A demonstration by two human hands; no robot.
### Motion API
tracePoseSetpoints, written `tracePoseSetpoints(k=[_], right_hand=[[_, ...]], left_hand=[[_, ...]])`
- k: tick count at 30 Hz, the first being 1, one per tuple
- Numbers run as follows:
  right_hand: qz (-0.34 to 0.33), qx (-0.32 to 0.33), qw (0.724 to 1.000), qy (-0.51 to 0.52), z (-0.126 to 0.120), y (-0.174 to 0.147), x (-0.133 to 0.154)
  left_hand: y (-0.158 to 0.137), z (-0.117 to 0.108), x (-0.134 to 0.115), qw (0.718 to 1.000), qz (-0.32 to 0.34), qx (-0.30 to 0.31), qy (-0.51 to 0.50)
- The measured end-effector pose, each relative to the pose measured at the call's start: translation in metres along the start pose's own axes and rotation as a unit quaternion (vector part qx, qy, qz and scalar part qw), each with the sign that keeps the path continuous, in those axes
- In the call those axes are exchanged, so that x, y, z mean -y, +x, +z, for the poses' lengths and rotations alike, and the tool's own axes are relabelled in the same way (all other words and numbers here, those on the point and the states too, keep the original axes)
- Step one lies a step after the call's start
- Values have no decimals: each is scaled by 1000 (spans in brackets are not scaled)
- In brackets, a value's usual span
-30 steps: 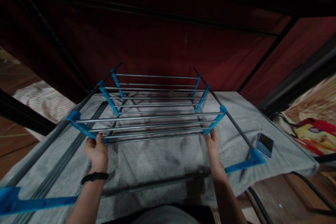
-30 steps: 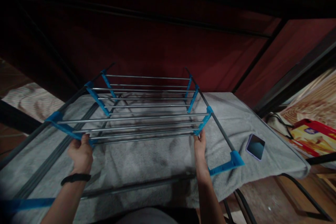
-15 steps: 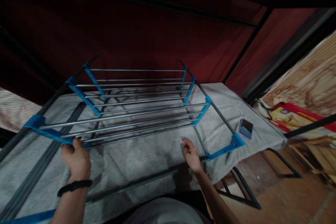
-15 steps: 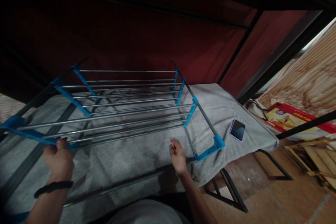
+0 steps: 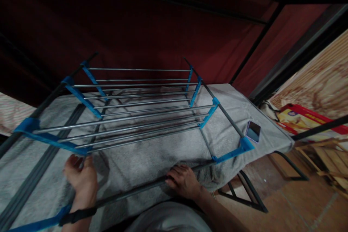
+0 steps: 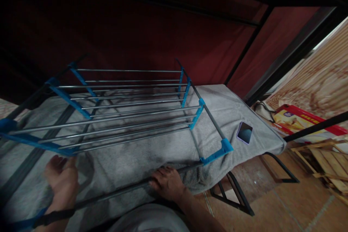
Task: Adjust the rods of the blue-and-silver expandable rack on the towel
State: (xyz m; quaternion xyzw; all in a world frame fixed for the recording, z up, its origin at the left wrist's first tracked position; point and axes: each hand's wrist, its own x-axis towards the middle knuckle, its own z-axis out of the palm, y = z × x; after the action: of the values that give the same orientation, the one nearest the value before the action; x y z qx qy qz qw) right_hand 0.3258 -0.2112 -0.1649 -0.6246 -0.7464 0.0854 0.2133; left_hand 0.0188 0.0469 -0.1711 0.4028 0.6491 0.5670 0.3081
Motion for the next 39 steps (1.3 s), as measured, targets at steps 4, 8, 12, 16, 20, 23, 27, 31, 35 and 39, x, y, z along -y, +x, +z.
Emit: tracePoseSetpoints(k=[4, 8, 12, 16, 20, 23, 27, 31, 35, 39], right_hand=[[-38, 74, 996, -30, 1, -1, -3], [-39, 81, 995, -47, 4, -1, -5], [-41, 78, 995, -45, 5, -1, -5], [-45, 75, 995, -40, 4, -1, -5], [-47, 72, 995, -40, 3, -2, -5], [-53, 63, 996, -33, 2, -5, -5], [-56, 46, 997, -11, 4, -10, -7], [-49, 21, 999, -4, 7, -14, -7], [-42, 17, 999, -6, 9, -15, -4], [-11, 11, 1000, -23, 11, -12, 1]], left_hand=[[-30, -8, -3, 991, -25, 126, 40], [-65, -9, -16, 936, -23, 338, 97], [-94, -10, -19, 882, 36, 449, 139], [-116, -19, -13, 805, 146, 534, 213], [-137, -29, -17, 720, 249, 585, 277], [-150, -34, -25, 684, 297, 585, 319], [-162, -37, -30, 669, 345, 561, 346], [-166, -46, -23, 680, 396, 515, 341], [-164, -60, -11, 696, 431, 464, 339], [-161, -71, 0, 715, 459, 405, 338]])
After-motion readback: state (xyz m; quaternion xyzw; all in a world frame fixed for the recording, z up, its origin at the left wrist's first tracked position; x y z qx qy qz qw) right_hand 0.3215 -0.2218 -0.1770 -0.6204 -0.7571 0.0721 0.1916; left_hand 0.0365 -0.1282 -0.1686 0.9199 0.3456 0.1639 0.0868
